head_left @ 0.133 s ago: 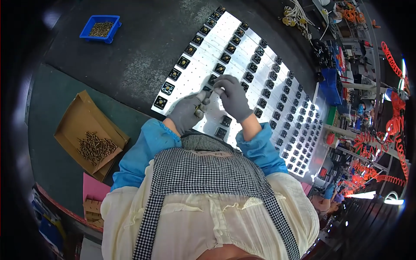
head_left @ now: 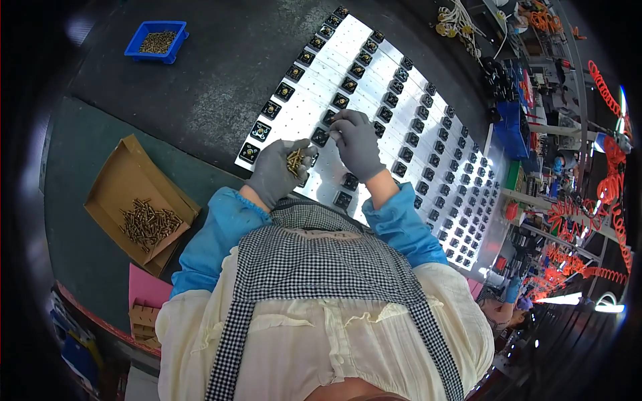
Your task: The recorder is placing small metal components into individual slots on an assembly fixture.
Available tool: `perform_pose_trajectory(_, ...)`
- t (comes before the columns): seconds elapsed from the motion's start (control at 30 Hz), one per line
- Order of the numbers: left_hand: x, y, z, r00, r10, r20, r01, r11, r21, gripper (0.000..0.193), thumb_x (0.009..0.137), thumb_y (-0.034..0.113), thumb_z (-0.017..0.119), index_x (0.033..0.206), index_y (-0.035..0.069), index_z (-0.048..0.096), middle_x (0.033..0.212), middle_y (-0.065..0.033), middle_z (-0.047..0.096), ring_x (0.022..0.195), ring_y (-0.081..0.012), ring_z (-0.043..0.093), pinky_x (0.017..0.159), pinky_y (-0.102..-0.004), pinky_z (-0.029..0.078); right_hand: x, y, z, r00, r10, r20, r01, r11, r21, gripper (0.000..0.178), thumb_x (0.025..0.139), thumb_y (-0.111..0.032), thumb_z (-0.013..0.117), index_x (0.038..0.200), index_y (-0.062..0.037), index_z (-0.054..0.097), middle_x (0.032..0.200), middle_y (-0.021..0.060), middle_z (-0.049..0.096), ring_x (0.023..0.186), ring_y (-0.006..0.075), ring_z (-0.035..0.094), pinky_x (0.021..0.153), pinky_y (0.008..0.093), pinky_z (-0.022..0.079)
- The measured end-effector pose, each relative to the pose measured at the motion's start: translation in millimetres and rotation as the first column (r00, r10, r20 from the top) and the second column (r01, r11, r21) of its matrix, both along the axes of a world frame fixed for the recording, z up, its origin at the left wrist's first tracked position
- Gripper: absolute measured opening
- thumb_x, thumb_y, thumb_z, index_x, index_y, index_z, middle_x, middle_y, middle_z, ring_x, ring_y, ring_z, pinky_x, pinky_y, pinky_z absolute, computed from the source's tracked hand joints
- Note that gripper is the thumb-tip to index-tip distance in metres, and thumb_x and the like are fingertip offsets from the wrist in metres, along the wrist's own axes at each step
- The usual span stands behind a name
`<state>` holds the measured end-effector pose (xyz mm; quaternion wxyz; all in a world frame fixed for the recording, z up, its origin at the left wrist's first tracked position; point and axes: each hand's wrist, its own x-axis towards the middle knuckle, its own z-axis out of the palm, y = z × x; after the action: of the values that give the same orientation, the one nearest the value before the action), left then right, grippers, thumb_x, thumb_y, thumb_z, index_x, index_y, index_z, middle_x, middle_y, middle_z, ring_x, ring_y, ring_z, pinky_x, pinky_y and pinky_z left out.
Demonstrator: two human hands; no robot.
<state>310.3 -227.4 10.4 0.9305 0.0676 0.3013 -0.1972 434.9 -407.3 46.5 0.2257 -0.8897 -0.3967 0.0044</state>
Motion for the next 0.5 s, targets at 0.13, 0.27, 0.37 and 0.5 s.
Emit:
perform_pose_trajectory(0.13,-11.6,-0.8,1.2,0.996,0.073,-0.045,-0.073,0.997,0.0,0.042,0.099,0.016,0.043,0.137,-0.002,0.045,0.119,-0.0134,0.06,0.093,-0.0158,0.06,0.073,-0.0227,0.053,-8.1,4.1,-13.1,0.996,0.008,0.084,-0.003,0.998,-0.069,0.007,0.08,-0.011,0.067,0.086,-0.0081,0.067,0.108,0.005,0.063,0.103,0.0294,0.058,0.086,0.0432,0.046)
perform_pose_trajectory(0.27,-17.4,-1.2,-1.0,0.994,0.088,-0.061,-0.089,0.996,-0.01,0.038,0.1,0.008,0.042,0.136,-0.001,0.046,0.119,-0.0124,0.06,0.094,-0.0158,0.059,0.075,-0.0224,0.054,-15.0,10.5,-13.9,0.993,-0.008,0.12,0.023,0.991,-0.132,0.008,0.079,-0.01,0.069,0.087,-0.0069,0.068,0.107,0.0061,0.064,0.104,0.0303,0.058,0.087,0.0423,0.048)
perform_pose_trajectory(0.37,-18.0,-4.3,18.8,0.997,0.076,0.003,-0.075,0.984,0.162,0.027,0.103,0.009,0.041,0.124,-0.001,0.053,0.113,-0.0132,0.061,0.091,-0.0158,0.059,0.073,-0.0205,0.053,-18.7,16.3,-13.2,0.993,-0.056,0.101,0.076,0.976,-0.203,0.008,0.079,-0.012,0.07,0.086,-0.0072,0.068,0.108,0.0062,0.064,0.105,0.0301,0.058,0.087,0.0419,0.048)
perform_pose_trajectory(0.5,-18.7,-10.5,16.4,0.996,0.087,0.005,-0.086,0.981,0.175,0.026,0.106,0.014,0.041,0.122,-0.001,0.055,0.109,-0.0113,0.062,0.089,-0.0149,0.06,0.072,-0.0196,0.053,-20.5,14.3,-21.2,0.987,-0.138,0.083,0.15,0.977,-0.154,0.014,0.077,-0.015,0.073,0.088,-0.0071,0.07,0.108,0.006,0.064,0.105,0.0303,0.059,0.087,0.0429,0.049)
